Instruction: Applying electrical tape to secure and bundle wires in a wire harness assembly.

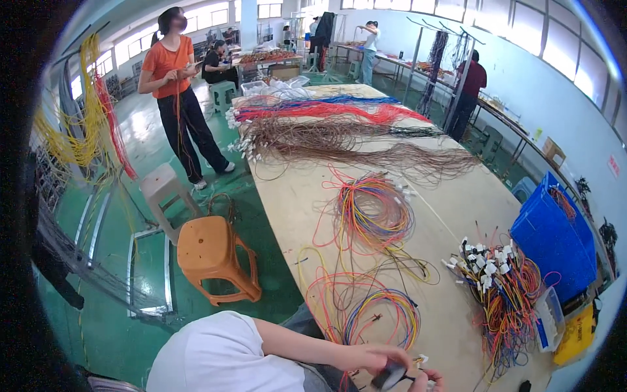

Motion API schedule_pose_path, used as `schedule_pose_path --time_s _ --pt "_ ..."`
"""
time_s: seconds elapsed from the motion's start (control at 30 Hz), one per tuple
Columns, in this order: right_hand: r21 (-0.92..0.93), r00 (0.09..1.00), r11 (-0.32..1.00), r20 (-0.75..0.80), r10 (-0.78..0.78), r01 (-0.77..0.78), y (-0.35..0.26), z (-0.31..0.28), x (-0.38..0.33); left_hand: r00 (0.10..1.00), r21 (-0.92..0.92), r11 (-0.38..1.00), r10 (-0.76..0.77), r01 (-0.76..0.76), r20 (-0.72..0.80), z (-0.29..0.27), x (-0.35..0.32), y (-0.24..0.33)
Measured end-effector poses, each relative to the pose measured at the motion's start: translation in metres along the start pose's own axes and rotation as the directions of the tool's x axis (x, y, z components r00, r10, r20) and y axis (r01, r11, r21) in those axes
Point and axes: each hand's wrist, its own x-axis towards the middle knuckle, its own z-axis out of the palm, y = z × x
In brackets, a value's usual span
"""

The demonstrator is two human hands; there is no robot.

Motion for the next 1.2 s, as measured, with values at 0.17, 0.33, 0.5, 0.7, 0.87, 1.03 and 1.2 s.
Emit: schedule_pose_path --time_s 0.17,0.33,0.5,0.7,0.87,1.03,1.2 --pt "-0.191 0.994 0.977 0.08 -0.076 0.09 0.0 0.007 0.002 0.945 0.527 0.84 0.264 -0.128 -0.192 0.02 0.007 -0.009" --pt "-0.178 0.995 0.98 0.064 -0.073 0.083 -0.012 0.02 -0.01 0.969 0.265 0.963 0.025 0.042 -0.247 0.01 0.009 -0.009" --pt "-0.057 1.0 0.998 0.005 -0.019 0.019 -0.002 0.013 -0.009 0.94 -0.047 0.999 -0.03 0.015 -0.34 0.014 0.003 0.009" --pt "-0.034 0.998 0.998 0.026 0.049 -0.048 -0.012 -0.004 0.0 0.995 0.207 0.975 0.057 -0.074 0.085 0.001 -0.006 0.01" --pt "-0.073 0.998 0.996 0.044 -0.041 0.044 -0.003 0.006 0.007 0.969 0.309 0.939 0.201 -0.149 -0.143 0.01 0.0 -0.01" --pt "-0.072 0.984 0.996 0.166 0.063 -0.052 -0.004 0.014 -0.006 0.96 0.323 0.94 0.183 -0.108 -0.212 0.003 0.002 -0.008" --pt "-0.188 0.924 0.936 0.301 -0.235 0.299 0.011 0.014 -0.001 0.96 0.748 0.652 0.27 -0.124 -0.077 0.004 -0.004 -0.008"
